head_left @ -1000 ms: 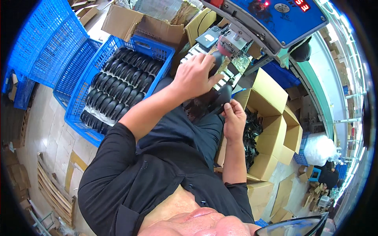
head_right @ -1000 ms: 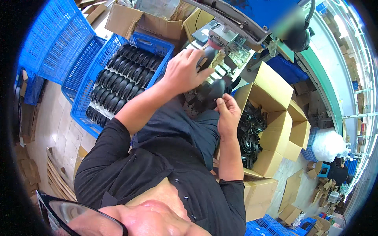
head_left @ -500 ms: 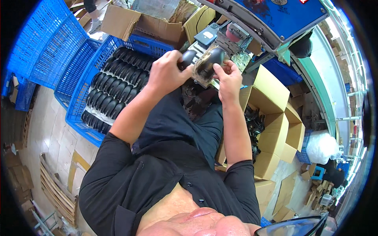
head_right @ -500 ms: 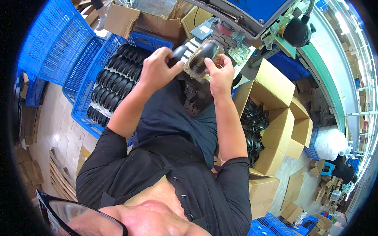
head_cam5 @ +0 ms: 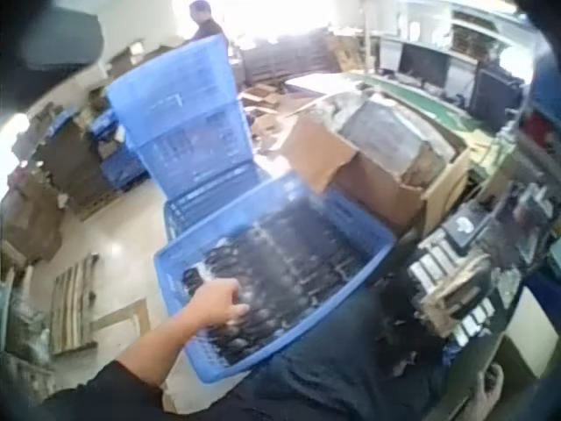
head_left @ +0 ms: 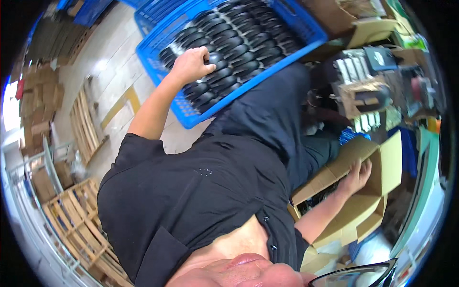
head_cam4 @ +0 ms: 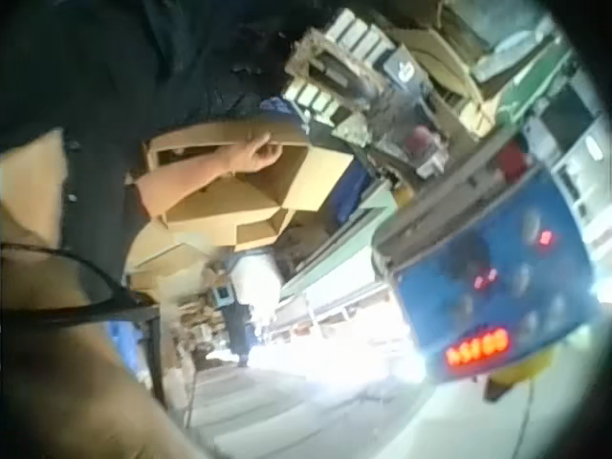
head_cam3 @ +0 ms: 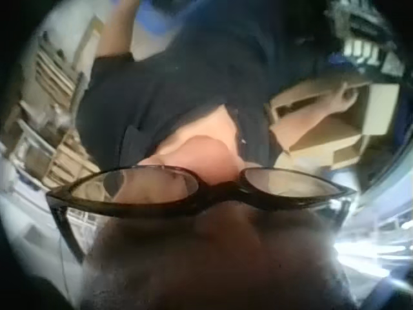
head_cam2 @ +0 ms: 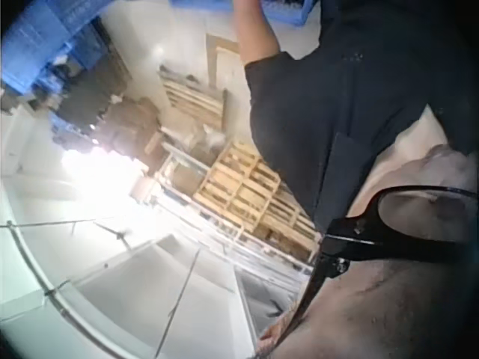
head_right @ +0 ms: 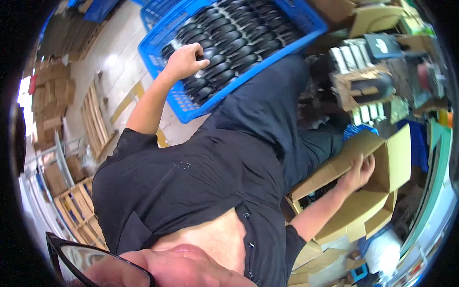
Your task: Operating a manual heat press or similar machine to process small black plastic components in a factory.
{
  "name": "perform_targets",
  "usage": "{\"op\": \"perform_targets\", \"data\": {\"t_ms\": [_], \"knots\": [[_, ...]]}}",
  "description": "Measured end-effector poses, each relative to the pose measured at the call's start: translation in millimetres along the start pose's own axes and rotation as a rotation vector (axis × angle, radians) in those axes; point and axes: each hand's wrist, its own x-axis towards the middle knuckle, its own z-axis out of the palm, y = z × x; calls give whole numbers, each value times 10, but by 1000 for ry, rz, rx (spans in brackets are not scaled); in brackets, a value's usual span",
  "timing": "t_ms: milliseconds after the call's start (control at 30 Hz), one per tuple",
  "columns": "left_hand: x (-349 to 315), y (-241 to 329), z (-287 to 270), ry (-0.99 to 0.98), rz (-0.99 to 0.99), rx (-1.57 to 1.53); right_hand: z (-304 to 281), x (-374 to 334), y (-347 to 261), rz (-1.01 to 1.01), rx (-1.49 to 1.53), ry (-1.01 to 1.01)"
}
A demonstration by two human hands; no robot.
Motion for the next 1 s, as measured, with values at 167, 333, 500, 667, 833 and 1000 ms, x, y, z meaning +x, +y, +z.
{"op": "perform_targets", "data": {"t_ms": [167, 333, 500, 667, 833, 1000], "knots": [[-330, -595, 202, -279, -133, 201, -1440, 77, 1584, 155, -528, 53], [-447, -666, 470, -293, -119, 250, -1472, -109, 2172, 282, -805, -147], [-313, -578, 552, -297, -76, 331, -1300, -215, 2374, 376, -521, -94], [-175, -702, 769, -314, -39, 384, -1143, -408, 2082, 333, -755, -53], [-245, -868, 964, -324, -75, 355, -1125, -467, 1873, 258, -1026, -43], [-228, -874, 965, -334, -74, 315, -1441, -558, 1799, 185, -1065, 22]]}}
